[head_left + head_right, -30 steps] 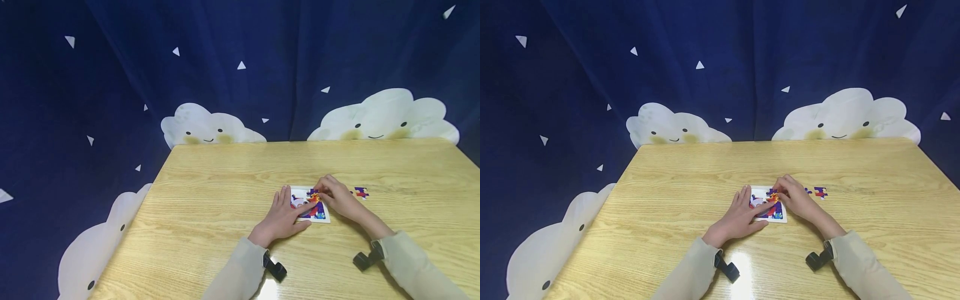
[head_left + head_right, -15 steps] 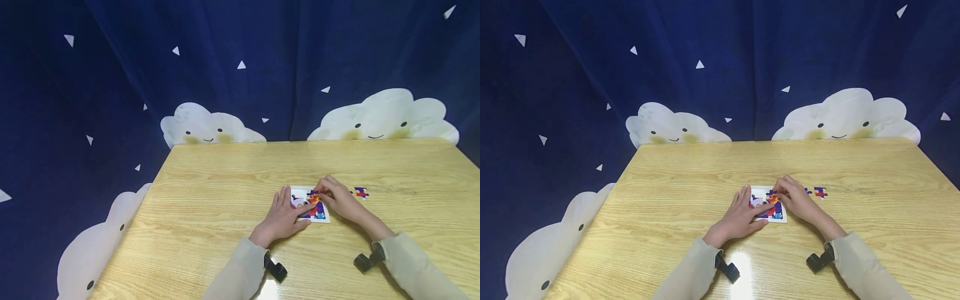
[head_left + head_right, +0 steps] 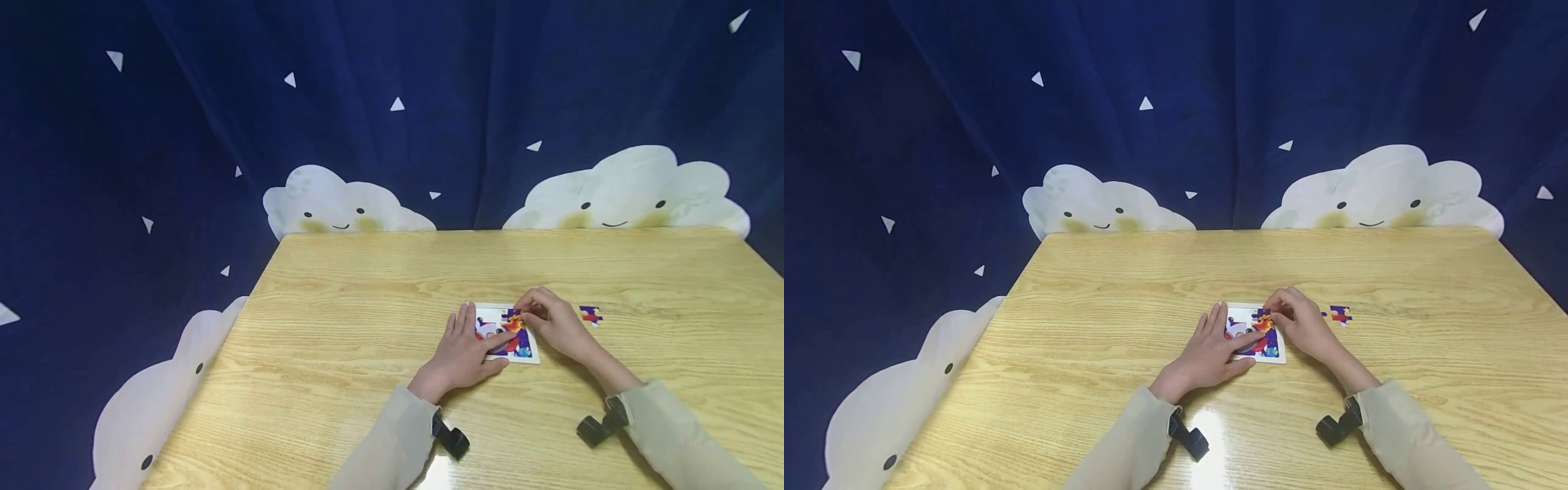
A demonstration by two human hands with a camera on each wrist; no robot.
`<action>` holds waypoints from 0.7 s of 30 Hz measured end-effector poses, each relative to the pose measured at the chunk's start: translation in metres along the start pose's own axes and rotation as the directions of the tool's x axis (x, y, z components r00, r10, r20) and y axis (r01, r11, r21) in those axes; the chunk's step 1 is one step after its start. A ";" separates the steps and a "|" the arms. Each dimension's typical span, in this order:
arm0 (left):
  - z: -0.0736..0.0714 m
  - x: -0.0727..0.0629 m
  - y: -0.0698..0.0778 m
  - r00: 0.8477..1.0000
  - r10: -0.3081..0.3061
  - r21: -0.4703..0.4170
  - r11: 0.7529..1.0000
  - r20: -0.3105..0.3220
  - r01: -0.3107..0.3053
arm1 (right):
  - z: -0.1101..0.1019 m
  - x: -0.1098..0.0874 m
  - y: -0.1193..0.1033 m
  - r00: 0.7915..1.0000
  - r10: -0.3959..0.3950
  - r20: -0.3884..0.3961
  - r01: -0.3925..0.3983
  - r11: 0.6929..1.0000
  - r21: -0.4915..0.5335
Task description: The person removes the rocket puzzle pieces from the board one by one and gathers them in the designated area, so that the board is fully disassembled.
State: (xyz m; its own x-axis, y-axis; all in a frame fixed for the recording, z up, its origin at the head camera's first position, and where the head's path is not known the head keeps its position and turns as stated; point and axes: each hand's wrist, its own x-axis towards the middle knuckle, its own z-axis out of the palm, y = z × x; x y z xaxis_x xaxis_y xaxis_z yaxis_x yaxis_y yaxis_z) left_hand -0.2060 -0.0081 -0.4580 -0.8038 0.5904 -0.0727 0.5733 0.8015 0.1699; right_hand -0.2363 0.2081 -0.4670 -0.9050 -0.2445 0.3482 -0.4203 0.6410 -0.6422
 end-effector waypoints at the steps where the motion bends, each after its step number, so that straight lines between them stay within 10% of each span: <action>1: 0.000 0.000 0.000 1.000 -0.001 0.002 1.000 0.000 0.001 | 0.000 0.000 -0.001 1.000 0.005 -0.003 -0.005 1.000 0.002; 21: 0.001 0.000 0.001 1.000 -0.009 0.004 1.000 -0.006 0.009 | -0.002 -0.001 -0.006 0.995 0.102 -0.003 -0.101 0.992 0.074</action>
State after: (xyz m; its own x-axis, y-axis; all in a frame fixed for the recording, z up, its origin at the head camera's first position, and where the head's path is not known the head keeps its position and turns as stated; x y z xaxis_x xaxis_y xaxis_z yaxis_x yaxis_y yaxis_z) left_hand -0.2051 -0.0076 -0.4589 -0.8101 0.5823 -0.0686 0.5664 0.8074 0.1651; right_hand -0.2329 0.2060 -0.4627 -0.9429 -0.1756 0.2831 -0.3301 0.6073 -0.7227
